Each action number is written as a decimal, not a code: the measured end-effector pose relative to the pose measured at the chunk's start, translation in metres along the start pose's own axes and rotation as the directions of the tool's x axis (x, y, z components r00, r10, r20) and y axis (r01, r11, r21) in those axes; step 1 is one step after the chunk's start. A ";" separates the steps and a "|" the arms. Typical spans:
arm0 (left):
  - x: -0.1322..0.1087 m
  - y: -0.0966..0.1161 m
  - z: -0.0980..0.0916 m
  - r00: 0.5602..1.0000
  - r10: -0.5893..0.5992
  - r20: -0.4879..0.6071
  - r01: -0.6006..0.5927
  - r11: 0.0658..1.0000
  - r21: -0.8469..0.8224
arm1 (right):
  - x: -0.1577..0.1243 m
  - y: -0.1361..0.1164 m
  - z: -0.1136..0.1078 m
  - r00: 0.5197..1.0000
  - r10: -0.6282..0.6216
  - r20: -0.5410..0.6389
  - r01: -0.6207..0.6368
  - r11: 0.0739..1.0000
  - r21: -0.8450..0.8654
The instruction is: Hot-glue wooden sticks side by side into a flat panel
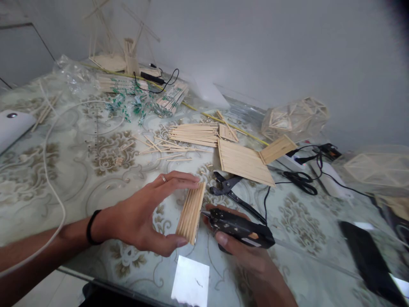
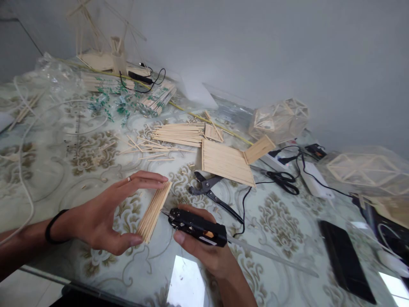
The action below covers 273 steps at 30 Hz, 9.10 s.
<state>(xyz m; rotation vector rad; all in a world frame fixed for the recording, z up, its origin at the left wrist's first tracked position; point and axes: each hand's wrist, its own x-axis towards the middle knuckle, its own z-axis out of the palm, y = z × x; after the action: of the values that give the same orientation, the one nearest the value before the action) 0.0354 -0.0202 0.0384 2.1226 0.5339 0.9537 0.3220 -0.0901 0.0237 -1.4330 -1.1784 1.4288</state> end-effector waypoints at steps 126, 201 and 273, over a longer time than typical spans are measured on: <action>0.006 -0.025 -0.059 0.859 -0.069 -0.507 0.136 0.986 0.097 | 0.182 -0.054 0.063 0.897 -0.310 0.315 0.430 0.447 -0.784; 0.004 0.004 -0.008 1.000 0.016 0.025 -0.021 0.975 0.222 | 0.023 -0.022 0.025 0.661 -0.703 0.265 0.742 0.556 -0.375; 0.001 0.011 -0.008 0.999 0.043 0.030 -0.046 0.994 0.100 | 0.018 -0.016 0.018 0.748 -0.613 0.257 0.659 0.637 -0.399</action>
<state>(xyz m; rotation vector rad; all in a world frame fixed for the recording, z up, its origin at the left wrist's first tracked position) 0.0310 -0.0230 0.0504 2.2431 0.5332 0.9386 0.3012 -0.0704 0.0332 -1.0468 -1.9580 0.7284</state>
